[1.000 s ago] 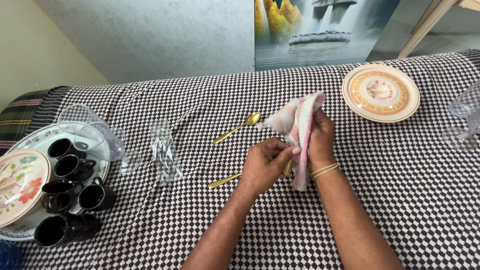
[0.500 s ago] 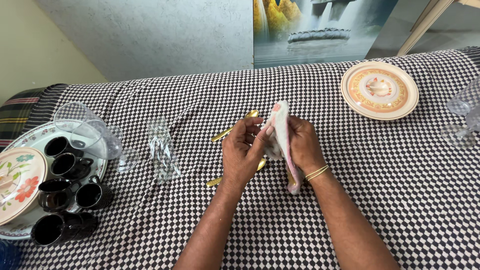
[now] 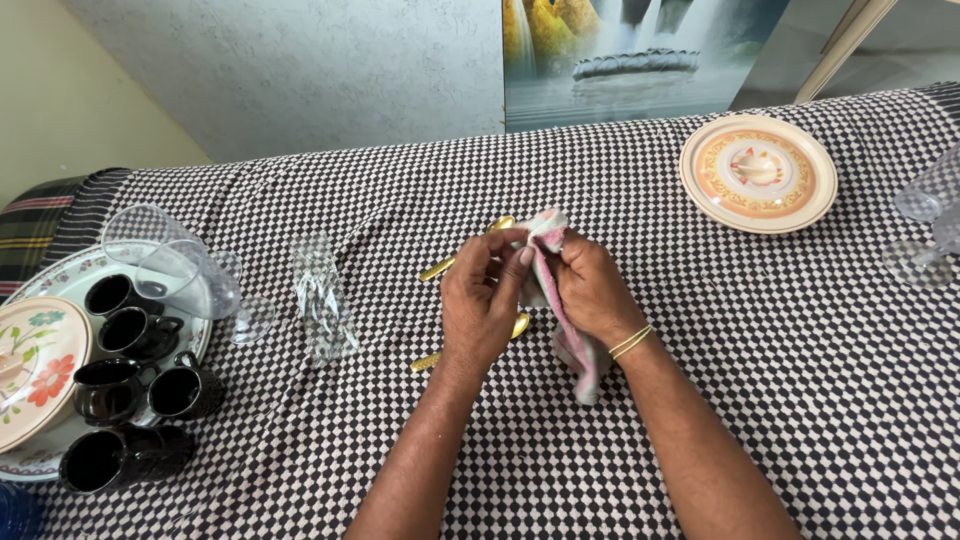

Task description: The person wipes plastic cups and gold-colored spoons with a cloth and organizes them on a table.

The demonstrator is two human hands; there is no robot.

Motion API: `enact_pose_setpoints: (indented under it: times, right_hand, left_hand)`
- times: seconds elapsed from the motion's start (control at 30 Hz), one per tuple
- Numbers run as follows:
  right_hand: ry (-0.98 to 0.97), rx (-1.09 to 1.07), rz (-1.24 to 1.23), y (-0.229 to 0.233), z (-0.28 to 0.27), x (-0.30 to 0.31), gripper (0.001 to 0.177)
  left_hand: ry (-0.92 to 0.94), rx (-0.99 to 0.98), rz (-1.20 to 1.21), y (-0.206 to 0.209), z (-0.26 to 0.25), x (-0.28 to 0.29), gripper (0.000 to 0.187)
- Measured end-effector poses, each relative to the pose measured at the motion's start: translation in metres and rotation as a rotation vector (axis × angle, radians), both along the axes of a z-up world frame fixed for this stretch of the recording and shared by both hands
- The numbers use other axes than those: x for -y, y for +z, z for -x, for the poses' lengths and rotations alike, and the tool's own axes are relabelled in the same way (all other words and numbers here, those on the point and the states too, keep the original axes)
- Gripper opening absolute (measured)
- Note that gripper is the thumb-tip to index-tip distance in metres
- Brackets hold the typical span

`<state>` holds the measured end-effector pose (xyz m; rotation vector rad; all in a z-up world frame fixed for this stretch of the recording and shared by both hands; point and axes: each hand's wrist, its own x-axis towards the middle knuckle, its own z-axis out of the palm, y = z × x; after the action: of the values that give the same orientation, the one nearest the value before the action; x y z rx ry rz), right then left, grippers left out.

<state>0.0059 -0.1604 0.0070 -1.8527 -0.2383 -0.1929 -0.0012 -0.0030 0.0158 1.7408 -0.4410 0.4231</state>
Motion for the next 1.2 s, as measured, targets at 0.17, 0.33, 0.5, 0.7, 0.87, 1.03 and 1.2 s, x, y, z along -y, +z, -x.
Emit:
enact_pose_setpoints:
  times: [0.17,0.33,0.5,0.7,0.87,1.03,1.2]
  right_hand:
    - [-0.067,-0.038,0.096,-0.001,-0.001,0.006,0.025]
    - [-0.034,-0.097,-0.06,-0.007,-0.003,0.014,0.028]
    - [0.157,-0.307,-0.417,-0.028,-0.01,0.022,0.031]
    - [0.313,-0.343,-0.517,-0.024,-0.008,0.02,0.024]
    - [0.152,-0.246,-0.447,-0.004,-0.002,0.005,0.021]
    - [0.045,-0.224,-0.151,-0.004,-0.002,0.007,0.028]
    - [0.283,-0.346,-0.051,0.001,-0.003,0.02,0.025]
  left_hand:
    - [-0.036,-0.12,-0.004,-0.003,-0.001,-0.001,0.017]
    - [-0.088,-0.127,-0.006,0.0,0.001,-0.002,0.018]
    - [-0.044,-0.014,-0.068,-0.005,-0.002,-0.003,0.018]
    - [0.046,-0.005,-0.105,-0.008,-0.009,-0.008,0.013]
    - [-0.01,-0.052,0.002,0.006,-0.005,-0.015,0.019]
    - [0.016,0.024,-0.058,-0.008,-0.008,-0.015,0.013]
    - [0.373,0.252,-0.053,-0.018,-0.02,-0.025,0.008]
